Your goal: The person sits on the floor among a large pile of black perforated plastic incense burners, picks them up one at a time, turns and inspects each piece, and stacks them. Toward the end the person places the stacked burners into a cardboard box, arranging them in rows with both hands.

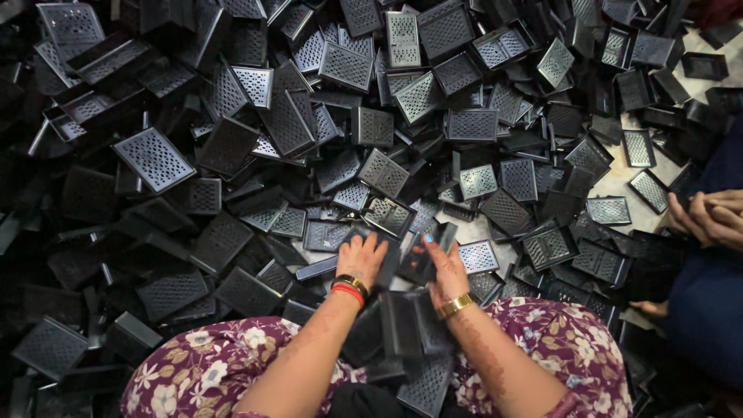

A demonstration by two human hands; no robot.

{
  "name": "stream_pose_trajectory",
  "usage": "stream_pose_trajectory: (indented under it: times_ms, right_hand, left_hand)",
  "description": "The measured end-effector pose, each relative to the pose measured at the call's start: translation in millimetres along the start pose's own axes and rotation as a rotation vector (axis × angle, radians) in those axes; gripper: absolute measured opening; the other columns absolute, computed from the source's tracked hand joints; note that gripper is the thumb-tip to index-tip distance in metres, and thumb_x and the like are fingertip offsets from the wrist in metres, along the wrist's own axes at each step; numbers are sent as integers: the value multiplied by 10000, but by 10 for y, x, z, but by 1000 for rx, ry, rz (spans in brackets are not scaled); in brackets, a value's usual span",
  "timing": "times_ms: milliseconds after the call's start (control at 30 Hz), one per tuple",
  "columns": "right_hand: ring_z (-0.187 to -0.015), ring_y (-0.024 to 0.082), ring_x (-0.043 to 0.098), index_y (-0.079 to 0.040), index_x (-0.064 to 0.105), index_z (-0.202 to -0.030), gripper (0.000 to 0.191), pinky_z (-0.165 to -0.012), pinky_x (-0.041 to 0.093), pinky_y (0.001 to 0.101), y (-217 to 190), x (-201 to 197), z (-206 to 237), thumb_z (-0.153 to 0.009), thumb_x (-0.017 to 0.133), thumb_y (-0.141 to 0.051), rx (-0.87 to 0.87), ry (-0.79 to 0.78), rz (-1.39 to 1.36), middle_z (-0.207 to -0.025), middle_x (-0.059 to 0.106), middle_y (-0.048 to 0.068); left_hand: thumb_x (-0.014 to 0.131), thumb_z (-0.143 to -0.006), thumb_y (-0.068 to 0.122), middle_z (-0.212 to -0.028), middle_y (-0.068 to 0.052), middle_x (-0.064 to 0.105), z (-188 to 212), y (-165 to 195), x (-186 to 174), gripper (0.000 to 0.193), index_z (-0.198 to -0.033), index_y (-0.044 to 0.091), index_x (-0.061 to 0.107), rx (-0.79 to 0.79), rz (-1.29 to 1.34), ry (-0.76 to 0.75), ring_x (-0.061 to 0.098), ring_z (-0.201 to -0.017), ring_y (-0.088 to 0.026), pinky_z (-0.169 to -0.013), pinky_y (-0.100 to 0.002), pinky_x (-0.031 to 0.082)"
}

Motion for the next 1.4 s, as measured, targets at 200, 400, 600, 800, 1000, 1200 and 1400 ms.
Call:
stream_pose_trajectory:
  times_ms: [200,400,600,800,1000,1200,1400]
  right_hand:
    - [-931,172,685,-139,593,-1256,411,-710,566,370,51,38,36,-934,690,-376,64,2,-60,-1051,683,21]
    - [-995,152,680,-123,570,-1418,462,-802,563,341,-141,101,78,-993,629,-295,17,-125,-136,-1126,693,29]
    - [-1123,155,666,-42,584,-1416,477,-953,529,326,-98,384,280,-998,605,-272,52,-309,-128,-1287,697,67]
    - [-1167,155,645,-12,600,-1407,464,-1017,504,314,-86,299,284,-1018,601,-264,-50,-194,-66,-1312,685,88]
    - [-1197,129,613,-35,566,-1465,494,-1034,479,290,-128,412,385,-1032,578,-274,-60,-343,100,-1374,654,77]
    - [-1400,240,484,5,490,-1491,574,-1143,368,342,-471,680,661,-995,639,-244,-519,-517,624,-1534,530,125]
    - [-1142,263,708,-76,563,-1404,510,-949,572,366,-638,732,775,-938,707,-224,-752,-302,1075,-1281,706,158]
  left_hand:
    - [637,-902,199,-1159,-87,588,13,-13,-607,416,-1311,118,620,-20,-81,279,559,-1138,-309,-1020,-497,477]
    - [880,-685,281,-1238,-174,598,77,-78,-1147,791,-1352,11,552,-339,651,312,570,-1143,-378,-963,-468,478]
    - [821,-775,288,-1184,-65,703,237,113,-785,696,-1367,-5,603,-544,1872,-87,664,-1030,-171,-901,-327,529]
    - [849,-775,229,-1176,-89,706,251,198,-534,660,-1349,6,609,-527,1916,-35,662,-1039,-160,-895,-287,523]
    - [861,-775,217,-1147,-79,733,244,183,-572,611,-1312,43,627,-450,1947,32,690,-998,-138,-878,-270,542]
    - [817,-776,247,-1101,-44,685,295,139,-642,619,-1313,163,521,-702,2099,37,700,-905,-155,-754,-352,600]
    - [756,-794,281,-1047,-48,667,301,69,-451,592,-1293,191,450,-903,2239,47,689,-865,-228,-672,-436,607]
Point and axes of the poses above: each hand's wrist, its own z-axis away from the middle knuckle, its own x-axis out of the palm, y = z × x, the point moved 6 cm from there along -z, towards the middle knuckle
